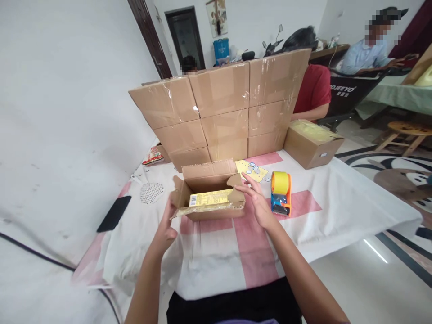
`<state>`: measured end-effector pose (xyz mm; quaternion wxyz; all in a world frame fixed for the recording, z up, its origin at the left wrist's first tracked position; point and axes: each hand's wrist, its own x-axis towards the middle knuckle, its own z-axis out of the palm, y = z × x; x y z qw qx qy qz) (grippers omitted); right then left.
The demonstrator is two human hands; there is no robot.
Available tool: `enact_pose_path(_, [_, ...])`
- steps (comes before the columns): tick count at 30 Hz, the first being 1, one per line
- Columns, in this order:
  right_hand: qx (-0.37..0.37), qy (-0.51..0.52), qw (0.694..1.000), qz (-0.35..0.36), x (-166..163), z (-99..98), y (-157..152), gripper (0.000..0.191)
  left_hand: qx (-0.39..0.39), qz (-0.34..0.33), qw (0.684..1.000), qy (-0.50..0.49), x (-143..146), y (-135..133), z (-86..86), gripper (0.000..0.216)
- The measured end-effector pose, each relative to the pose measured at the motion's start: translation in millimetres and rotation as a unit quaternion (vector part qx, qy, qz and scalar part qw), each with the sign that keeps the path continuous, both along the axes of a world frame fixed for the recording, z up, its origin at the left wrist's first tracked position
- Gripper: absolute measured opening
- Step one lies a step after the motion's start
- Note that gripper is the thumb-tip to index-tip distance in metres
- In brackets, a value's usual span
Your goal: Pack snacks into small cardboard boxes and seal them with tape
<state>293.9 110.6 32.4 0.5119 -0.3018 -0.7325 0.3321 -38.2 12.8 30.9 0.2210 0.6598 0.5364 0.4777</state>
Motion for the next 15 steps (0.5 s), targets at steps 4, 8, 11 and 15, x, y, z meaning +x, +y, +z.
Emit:
enact_pose_path(4, [-0.008, -0.017, 0.999, -0.041, -8.3, 10.6, 8.5, 0.035, 0.019, 0.019, 0.999, 0.045, 17.8, 6.0, 5.5, 0.108])
enact_pose_path(8, [-0.071, 0.014, 0.997, -0.041, -18.5, 10.6, 23.7, 0.032, 0.042, 0.098, 0.994, 0.008, 27.2, 15.3, 11.3, 0.068])
enact_pose_path(11, [-0.120, 0.083, 0.989, -0.009, -26.4, 12.3, 34.1, 0.059, 0.014, 0.191, 0.981, -0.029, 35.6, 21.5, 6.9, 0.054])
enact_pose_path(15, [-0.077, 0.139, 0.987, -0.009, -30.6, 13.3, 36.6, 0.044, 0.013, 0.218, 0.974, -0.056, 43.7, 26.7, 0.9, 0.055])
